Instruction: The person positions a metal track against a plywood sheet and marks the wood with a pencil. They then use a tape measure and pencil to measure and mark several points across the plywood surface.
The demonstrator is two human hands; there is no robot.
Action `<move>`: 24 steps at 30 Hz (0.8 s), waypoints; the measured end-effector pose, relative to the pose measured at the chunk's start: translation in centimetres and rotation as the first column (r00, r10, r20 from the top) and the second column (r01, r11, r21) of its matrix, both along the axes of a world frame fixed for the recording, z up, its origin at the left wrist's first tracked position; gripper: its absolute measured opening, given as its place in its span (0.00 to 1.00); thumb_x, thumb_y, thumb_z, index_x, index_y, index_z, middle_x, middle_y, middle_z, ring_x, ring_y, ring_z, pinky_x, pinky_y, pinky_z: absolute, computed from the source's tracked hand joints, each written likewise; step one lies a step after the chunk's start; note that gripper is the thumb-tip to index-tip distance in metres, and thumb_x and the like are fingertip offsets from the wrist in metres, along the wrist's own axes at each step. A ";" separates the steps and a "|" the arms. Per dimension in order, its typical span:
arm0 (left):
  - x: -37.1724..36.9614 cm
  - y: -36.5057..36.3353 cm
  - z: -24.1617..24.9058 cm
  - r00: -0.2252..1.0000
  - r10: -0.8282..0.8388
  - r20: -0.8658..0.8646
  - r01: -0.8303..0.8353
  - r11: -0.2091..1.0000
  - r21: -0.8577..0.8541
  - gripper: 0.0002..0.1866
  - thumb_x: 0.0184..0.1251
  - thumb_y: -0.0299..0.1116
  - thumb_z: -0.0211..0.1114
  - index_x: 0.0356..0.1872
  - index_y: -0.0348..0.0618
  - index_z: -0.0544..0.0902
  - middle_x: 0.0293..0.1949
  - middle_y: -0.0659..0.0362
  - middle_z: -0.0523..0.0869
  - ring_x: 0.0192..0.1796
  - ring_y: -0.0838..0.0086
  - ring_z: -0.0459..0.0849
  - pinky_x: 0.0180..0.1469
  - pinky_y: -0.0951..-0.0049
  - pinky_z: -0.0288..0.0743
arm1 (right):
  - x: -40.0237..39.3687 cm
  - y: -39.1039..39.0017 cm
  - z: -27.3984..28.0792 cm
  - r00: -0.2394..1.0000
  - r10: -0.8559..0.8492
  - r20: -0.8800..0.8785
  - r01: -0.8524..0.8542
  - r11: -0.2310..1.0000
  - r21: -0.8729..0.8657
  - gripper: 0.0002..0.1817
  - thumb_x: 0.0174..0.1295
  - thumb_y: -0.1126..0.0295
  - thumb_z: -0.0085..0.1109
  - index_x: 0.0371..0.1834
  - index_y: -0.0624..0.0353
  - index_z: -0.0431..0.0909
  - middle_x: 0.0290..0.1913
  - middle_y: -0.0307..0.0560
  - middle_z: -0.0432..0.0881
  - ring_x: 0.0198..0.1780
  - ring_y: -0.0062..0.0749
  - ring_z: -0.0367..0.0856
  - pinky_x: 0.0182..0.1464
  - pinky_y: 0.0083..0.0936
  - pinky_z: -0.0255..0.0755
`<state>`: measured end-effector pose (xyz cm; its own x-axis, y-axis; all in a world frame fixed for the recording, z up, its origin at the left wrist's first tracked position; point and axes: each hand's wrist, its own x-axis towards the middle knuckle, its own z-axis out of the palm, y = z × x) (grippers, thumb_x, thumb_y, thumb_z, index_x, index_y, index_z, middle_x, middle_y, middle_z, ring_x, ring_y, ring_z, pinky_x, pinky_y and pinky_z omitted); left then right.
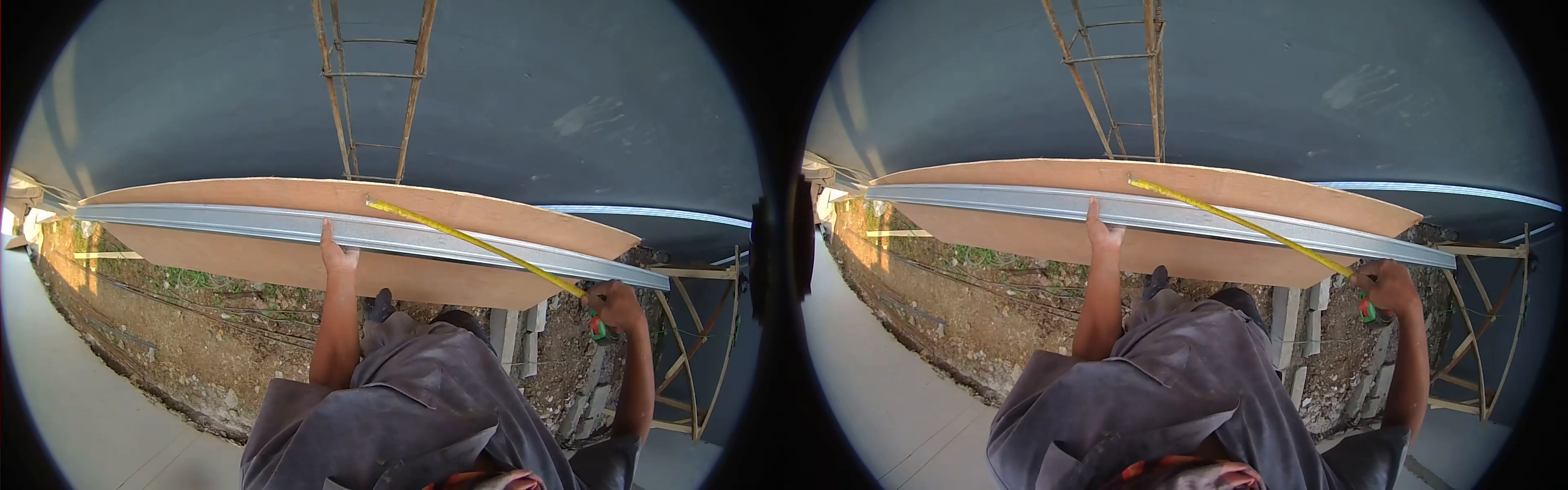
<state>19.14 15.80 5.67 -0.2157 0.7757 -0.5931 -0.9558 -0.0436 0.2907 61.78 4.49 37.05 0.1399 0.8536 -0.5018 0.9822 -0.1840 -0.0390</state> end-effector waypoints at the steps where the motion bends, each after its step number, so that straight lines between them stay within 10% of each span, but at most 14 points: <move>1: 0.1 0.3 0.2 1.000 -0.008 0.000 0.008 1.000 0.001 0.26 0.63 0.43 0.63 0.58 0.42 0.69 0.56 0.55 0.74 0.58 0.62 0.73 0.62 0.55 0.66 | 0.5 1.1 2.0 0.996 0.086 0.040 -0.088 0.995 0.054 0.10 0.49 0.61 0.63 0.27 0.56 0.84 0.24 0.52 0.81 0.29 0.45 0.81 0.36 0.36 0.73; 10: 0.9 1.3 2.8 0.998 -0.010 -0.066 0.001 0.992 -0.128 0.27 0.63 0.44 0.62 0.60 0.44 0.67 0.56 0.55 0.73 0.60 0.61 0.71 0.62 0.55 0.67 | -7.2 10.7 16.2 0.743 0.383 0.548 -0.554 0.811 0.185 0.05 0.47 0.70 0.61 0.20 0.57 0.83 0.26 0.48 0.81 0.36 0.39 0.76 0.51 0.34 0.64; 24: 0.9 1.7 1.5 0.999 0.037 -0.016 -0.039 0.991 -0.126 0.24 0.63 0.44 0.61 0.58 0.46 0.70 0.56 0.56 0.73 0.59 0.61 0.72 0.62 0.54 0.66 | -23.7 22.0 18.2 0.519 0.452 0.725 -0.524 0.839 -0.149 0.11 0.46 0.67 0.63 0.30 0.61 0.84 0.36 0.54 0.83 0.37 0.44 0.80 0.43 0.36 0.73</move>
